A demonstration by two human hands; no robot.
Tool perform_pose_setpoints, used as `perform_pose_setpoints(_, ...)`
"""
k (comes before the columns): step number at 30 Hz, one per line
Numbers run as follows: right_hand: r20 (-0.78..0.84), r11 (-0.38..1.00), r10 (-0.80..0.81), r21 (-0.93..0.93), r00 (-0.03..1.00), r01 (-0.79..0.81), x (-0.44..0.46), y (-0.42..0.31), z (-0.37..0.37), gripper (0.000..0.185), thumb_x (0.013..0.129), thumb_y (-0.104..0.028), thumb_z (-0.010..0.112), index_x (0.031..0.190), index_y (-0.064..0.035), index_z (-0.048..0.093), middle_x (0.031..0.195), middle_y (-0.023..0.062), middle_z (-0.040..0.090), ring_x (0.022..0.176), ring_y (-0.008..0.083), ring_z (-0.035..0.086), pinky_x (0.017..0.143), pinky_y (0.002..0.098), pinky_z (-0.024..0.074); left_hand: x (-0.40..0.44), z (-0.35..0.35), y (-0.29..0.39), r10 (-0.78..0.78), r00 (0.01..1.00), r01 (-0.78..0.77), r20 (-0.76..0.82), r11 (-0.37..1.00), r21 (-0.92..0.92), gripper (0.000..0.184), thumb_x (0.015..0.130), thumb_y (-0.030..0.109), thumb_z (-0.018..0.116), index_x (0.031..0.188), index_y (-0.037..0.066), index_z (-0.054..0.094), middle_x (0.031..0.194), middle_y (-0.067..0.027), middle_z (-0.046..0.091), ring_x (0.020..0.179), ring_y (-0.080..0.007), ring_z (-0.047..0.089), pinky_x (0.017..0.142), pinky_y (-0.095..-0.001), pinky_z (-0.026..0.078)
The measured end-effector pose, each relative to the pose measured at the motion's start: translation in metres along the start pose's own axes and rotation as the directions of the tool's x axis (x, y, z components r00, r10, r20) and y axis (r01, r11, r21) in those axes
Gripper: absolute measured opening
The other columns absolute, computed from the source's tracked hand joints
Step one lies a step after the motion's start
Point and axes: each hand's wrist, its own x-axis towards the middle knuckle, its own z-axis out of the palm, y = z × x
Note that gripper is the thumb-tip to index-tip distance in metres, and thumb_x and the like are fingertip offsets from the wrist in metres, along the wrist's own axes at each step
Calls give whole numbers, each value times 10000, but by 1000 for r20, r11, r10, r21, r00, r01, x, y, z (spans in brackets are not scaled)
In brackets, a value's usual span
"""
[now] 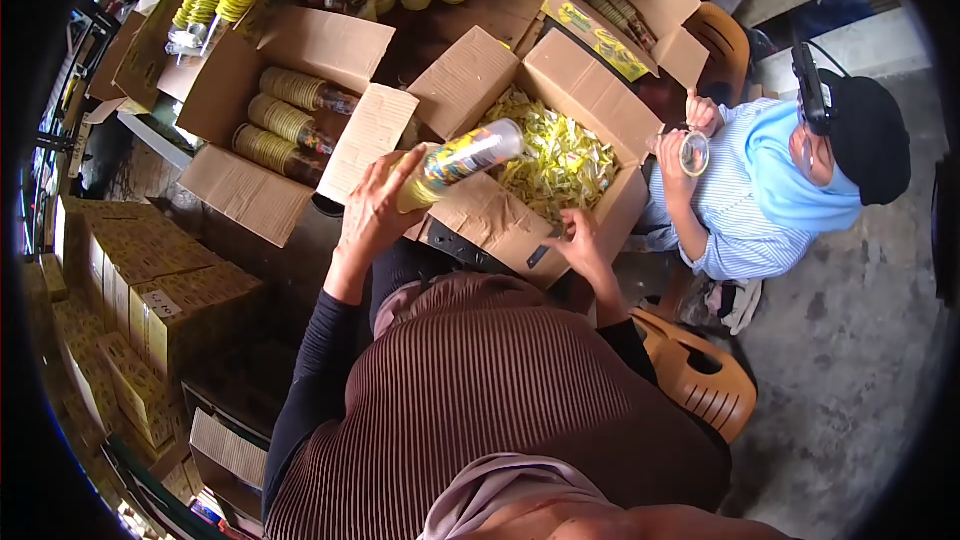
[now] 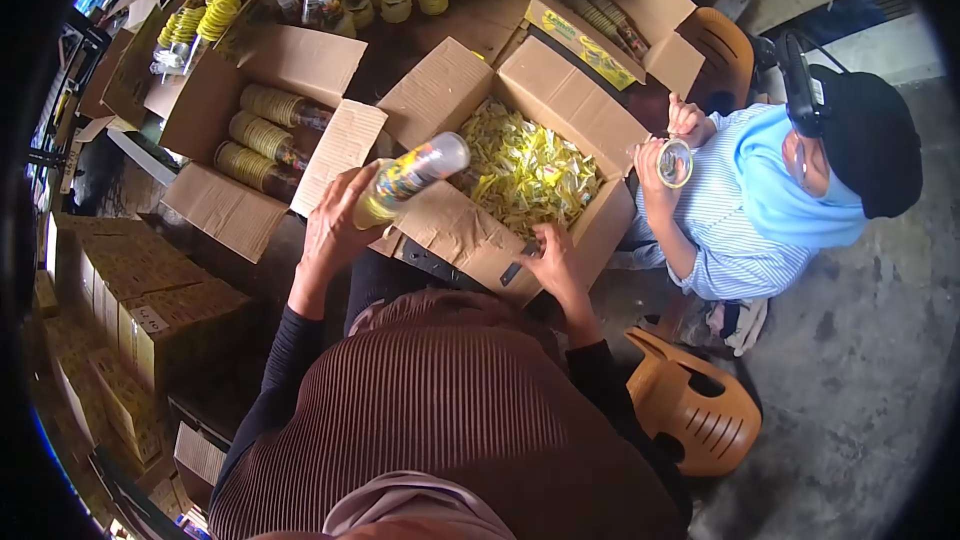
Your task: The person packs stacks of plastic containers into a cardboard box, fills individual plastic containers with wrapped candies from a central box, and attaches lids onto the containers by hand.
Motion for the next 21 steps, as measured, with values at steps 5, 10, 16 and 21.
perform_pose_setpoints(5,-48,989,145,27,988,-143,-17,22,20,495,681,-64,785,1109,-50,537,880,94,581,746,208,579,684,332,496,-5,-11,-2,22,989,-35,-150,996,-87,833,598,108,808,1339,89,428,1182,-166,559,1054,-340,581,888,-411,493)
perform_pose_setpoints(10,-124,968,235,115,964,-221,-17,23,19,437,715,-12,740,1103,-46,540,787,69,585,734,192,588,693,321,497,-11,-12,-6,33,984,-50,-173,994,-97,849,608,127,825,1344,70,406,1217,-175,540,1075,-353,570,888,-417,494)
perform_pose_setpoints(16,-18,857,295,448,955,-256,-36,26,-4,375,757,33,706,1100,-33,569,800,11,569,740,106,550,682,261,474,-24,-11,-5,26,996,-33,-84,996,-86,890,609,141,830,1366,68,367,1254,-169,525,1097,-351,563,903,-418,492)
perform_pose_setpoints(21,38,746,354,591,934,-307,-87,36,-52,344,770,43,688,1089,-1,569,835,15,587,747,88,571,672,229,491,-33,-13,0,26,991,-43,-129,991,-127,873,612,185,835,1353,66,388,1199,-191,544,1056,-366,573,879,-430,493)
